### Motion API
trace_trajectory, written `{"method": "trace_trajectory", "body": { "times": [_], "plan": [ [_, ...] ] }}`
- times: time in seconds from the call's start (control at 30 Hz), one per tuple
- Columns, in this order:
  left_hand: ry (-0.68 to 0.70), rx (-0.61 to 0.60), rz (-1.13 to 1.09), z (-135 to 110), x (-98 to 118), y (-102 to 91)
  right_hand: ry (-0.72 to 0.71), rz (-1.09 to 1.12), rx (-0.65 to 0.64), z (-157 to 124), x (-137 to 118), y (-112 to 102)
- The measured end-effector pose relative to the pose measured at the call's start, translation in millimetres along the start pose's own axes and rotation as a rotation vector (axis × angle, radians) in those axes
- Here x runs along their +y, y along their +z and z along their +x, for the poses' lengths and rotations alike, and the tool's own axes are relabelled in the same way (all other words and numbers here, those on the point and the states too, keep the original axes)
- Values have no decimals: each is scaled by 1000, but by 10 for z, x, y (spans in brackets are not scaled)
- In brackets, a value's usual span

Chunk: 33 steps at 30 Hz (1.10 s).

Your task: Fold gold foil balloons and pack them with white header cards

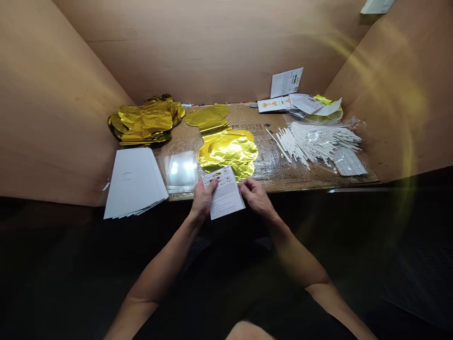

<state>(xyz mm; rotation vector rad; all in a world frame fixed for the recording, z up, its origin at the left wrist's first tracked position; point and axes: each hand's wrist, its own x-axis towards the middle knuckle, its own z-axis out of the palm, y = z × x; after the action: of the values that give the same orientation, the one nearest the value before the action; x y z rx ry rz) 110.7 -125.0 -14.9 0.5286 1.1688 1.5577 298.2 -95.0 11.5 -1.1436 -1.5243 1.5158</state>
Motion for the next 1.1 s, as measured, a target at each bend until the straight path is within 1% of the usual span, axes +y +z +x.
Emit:
{"method": "trace_trajectory", "body": {
  "times": [0.07, 0.13, 0.17, 0.2, 0.23, 0.27, 0.3, 0.33, 0.37, 0.4, 0.43, 0.47, 0.53, 0.63, 0.7, 0.77, 0.83, 0.97, 1.1],
  "plan": [
    [86, -7, 54, -36, -31, -20, 59, 97, -88, -2, 85, 59],
    [155, -65, 174, -1, 15, -105, 57, 87, -178, -42, 147, 136],
    [173, -108, 273, 53, 86, -183, 33, 51, -184, -69, 170, 169],
    [191, -130, 411, 131, 194, -286, 8, 15, -164, -96, 189, 192],
    [205, -122, 585, 228, 335, -413, -10, -11, -133, -121, 205, 204],
    [216, -62, 794, 340, 500, -555, -16, -19, -111, -140, 218, 203],
    [243, 94, 1041, 461, 676, -703, -10, -11, -108, -154, 229, 193],
    [216, 237, 1278, 584, 847, -845, 0, 6, -119, -162, 238, 177],
    [133, 331, 1459, 703, 1001, -968, 11, 22, -139, -166, 247, 158],
    [51, 367, 1581, 814, 1126, -1065, 16, 29, -156, -165, 255, 140],
    [-23, 369, 1663, 913, 1215, -1129, 16, 25, -169, -161, 262, 126],
    [-80, 337, 1704, 996, 1268, -1160, 11, 13, -176, -156, 269, 119],
    [-125, 252, 1715, 1115, 1274, -1136, -6, -16, -177, -145, 285, 125],
    [-103, 178, 1650, 1192, 1130, -988, -13, -31, -179, -134, 310, 157],
    [-49, 187, 1572, 1203, 1014, -901, -15, -40, -175, -129, 327, 168],
    [20, 234, 1472, 1203, 936, -872, -17, -52, -153, -123, 344, 155],
    [92, 264, 1366, 1196, 910, -904, -15, -42, -121, -117, 357, 118],
    [194, 255, 1253, 1139, 957, -1065, 17, 65, -117, -107, 363, 34],
    [276, 334, 1162, 1044, 1049, -1230, 34, 130, -120, -94, 350, 30]
  ]
}}
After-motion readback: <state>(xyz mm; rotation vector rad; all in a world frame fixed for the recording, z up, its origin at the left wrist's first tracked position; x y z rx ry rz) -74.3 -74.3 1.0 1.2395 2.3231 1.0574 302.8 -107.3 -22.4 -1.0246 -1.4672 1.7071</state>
